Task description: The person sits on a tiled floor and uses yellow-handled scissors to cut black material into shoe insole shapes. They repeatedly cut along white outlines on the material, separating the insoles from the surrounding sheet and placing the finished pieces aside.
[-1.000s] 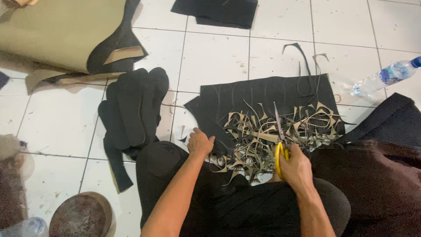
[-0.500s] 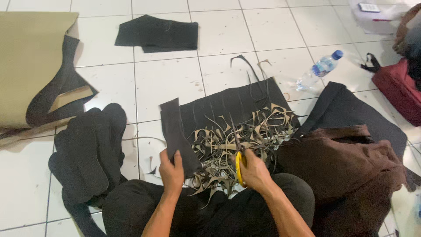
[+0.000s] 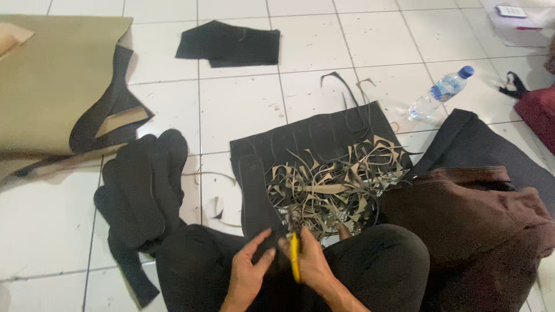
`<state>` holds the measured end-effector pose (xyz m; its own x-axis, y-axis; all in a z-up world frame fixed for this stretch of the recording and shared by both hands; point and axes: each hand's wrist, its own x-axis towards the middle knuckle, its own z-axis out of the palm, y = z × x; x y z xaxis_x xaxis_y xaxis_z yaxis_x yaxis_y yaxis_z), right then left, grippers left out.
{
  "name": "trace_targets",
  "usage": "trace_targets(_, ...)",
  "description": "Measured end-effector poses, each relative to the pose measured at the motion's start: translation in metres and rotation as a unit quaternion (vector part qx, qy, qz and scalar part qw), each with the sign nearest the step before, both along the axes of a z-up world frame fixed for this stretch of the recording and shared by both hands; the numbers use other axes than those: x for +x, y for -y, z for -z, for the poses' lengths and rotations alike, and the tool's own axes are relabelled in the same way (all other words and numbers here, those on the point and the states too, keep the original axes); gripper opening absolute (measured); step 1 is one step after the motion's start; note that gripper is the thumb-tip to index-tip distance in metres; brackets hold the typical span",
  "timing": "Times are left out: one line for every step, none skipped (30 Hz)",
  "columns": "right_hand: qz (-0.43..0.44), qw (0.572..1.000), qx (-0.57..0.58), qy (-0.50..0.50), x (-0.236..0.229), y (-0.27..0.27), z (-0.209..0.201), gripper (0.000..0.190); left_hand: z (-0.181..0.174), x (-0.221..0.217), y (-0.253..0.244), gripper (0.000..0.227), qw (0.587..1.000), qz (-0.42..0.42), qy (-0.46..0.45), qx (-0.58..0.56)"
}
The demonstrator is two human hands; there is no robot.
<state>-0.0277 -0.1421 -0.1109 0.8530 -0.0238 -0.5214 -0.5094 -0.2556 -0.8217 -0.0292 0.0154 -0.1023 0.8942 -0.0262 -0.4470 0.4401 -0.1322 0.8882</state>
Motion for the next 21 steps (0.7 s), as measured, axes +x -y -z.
trace_targets(0.021,1.0,0.007,0.014,-0.003,0.002,0.003,0.024,-0.008,0.004,-0.001,0.045,0.998,-0.012,0.054,0.023)
trace_targets(0.042,0.999,0.015,0.024,-0.009,0.003,0.005,0.023,-0.016,0.005,-0.004,0.045,0.993,-0.024,0.104,0.048)
trace_targets(0.036,0.999,0.018,0.017,-0.013,0.002,-0.005,0.023,-0.034,0.01,-0.005,0.045,0.994,-0.029,0.097,0.052)
trace_targets(0.058,0.996,0.036,-0.059,-0.014,0.003,-0.016,0.051,-0.051,0.017,-0.005,0.049,0.993,-0.047,0.105,0.021)
trace_targets(0.079,0.986,0.052,-0.135,-0.015,0.003,-0.027,0.088,-0.068,0.025,-0.006,0.054,0.991,-0.066,0.114,-0.009)
trace_targets(0.073,0.986,0.052,-0.137,-0.022,0.003,-0.034,0.088,-0.078,0.027,-0.006,0.054,0.991,-0.071,0.113,-0.007)
trace_targets(0.044,0.984,0.146,-0.088,-0.028,0.004,-0.041,0.065,-0.088,0.029,-0.005,0.057,0.988,-0.065,0.132,-0.045)
trace_targets(0.019,0.97,0.238,-0.038,-0.034,0.005,-0.048,0.046,-0.097,0.032,-0.003,0.061,0.984,-0.054,0.15,-0.084)
trace_targets(0.017,0.97,0.238,-0.04,-0.04,0.007,-0.043,0.046,-0.096,0.032,-0.003,0.061,0.984,-0.056,0.149,-0.083)
trace_targets(-0.009,0.972,0.228,-0.048,-0.047,0.009,-0.039,0.059,-0.095,0.033,-0.002,0.061,0.981,-0.05,0.167,-0.089)
trace_targets(-0.035,0.974,0.218,-0.055,-0.053,0.012,-0.034,0.073,-0.094,0.034,0.0,0.062,0.977,-0.044,0.184,-0.094)
trace_targets(-0.032,0.974,0.218,-0.055,-0.056,0.014,-0.027,0.073,-0.096,0.035,0.003,0.062,0.978,-0.041,0.183,-0.095)
trace_targets(-0.048,0.981,0.185,-0.017,-0.059,0.015,-0.02,0.077,-0.097,0.035,0.006,0.061,0.978,-0.042,0.182,-0.093)
trace_targets(-0.066,0.986,0.152,0.02,-0.063,0.016,-0.013,0.081,-0.098,0.034,0.008,0.061,0.979,-0.044,0.179,-0.091)
trace_targets(-0.065,0.986,0.152,0.018,-0.058,0.012,-0.034,0.081,-0.098,0.032,0.012,0.061,0.979,-0.044,0.177,-0.091)
trace_targets(-0.079,0.973,0.213,0.044,-0.052,0.008,-0.055,0.081,-0.098,0.031,0.015,0.06,0.977,-0.06,0.179,-0.102)
trace_targets(-0.092,0.955,0.272,0.069,-0.045,0.003,-0.076,0.081,-0.097,0.031,0.018,0.059,0.974,-0.077,0.18,-0.114)
trace_targets(-0.093,0.955,0.273,0.07,-0.045,0.005,-0.069,0.081,-0.097,0.029,0.02,0.059,0.974,-0.077,0.181,-0.113)
trace_targets(-0.094,0.966,0.224,0.092,-0.046,0.008,-0.062,0.076,-0.096,0.027,0.022,0.058,0.973,-0.07,0.19,-0.11)
trace_targets(-0.093,0.974,0.176,0.112,-0.048,0.009,-0.056,0.073,-0.095,0.023,0.024,0.057,0.973,-0.062,0.197,-0.107)
trace_targets(-0.093,0.974,0.177,0.11,-0.047,0.009,-0.057,0.073,-0.093,0.02,0.025,0.057,0.973,-0.062,0.196,-0.105)
